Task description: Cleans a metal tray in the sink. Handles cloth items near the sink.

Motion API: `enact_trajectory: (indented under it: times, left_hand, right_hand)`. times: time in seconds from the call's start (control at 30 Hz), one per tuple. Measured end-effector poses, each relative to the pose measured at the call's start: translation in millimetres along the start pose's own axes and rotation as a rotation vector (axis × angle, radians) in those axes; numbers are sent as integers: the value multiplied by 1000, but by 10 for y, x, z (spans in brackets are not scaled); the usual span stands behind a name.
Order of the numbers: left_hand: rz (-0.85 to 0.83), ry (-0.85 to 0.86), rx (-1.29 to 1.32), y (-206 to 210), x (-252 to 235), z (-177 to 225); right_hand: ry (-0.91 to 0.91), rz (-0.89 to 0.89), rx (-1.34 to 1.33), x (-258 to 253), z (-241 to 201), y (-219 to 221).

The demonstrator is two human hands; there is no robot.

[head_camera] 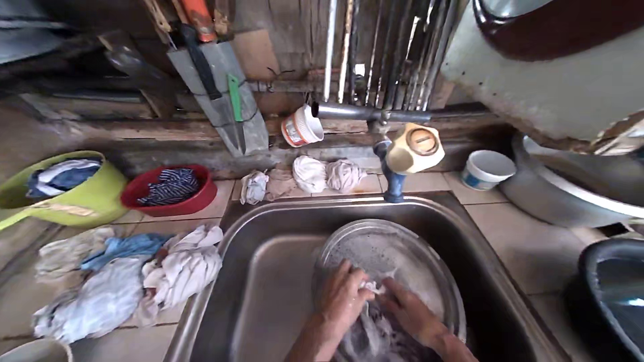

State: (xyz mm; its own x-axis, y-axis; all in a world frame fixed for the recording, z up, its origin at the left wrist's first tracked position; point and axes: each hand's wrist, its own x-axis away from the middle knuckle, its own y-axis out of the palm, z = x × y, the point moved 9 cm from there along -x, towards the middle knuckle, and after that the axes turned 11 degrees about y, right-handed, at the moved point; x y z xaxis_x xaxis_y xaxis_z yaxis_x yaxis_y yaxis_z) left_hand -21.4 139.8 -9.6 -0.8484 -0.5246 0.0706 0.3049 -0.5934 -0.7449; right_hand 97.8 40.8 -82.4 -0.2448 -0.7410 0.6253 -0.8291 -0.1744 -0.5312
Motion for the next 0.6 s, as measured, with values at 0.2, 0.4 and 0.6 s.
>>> enact_trajectory:
  times: [0.2, 0.4, 0.6]
  left_hand:
    - [-211, -163, -80, 613, -404, -405]
    - [60, -404, 105, 371, -371, -105]
    - [249, -111, -66, 330, -329, 358]
  right_hand:
    - [269, -78, 56, -89, 255, 95]
    - [-12, 203, -986, -152, 175, -213]
    - [-1, -142, -1479, -64, -102, -59]
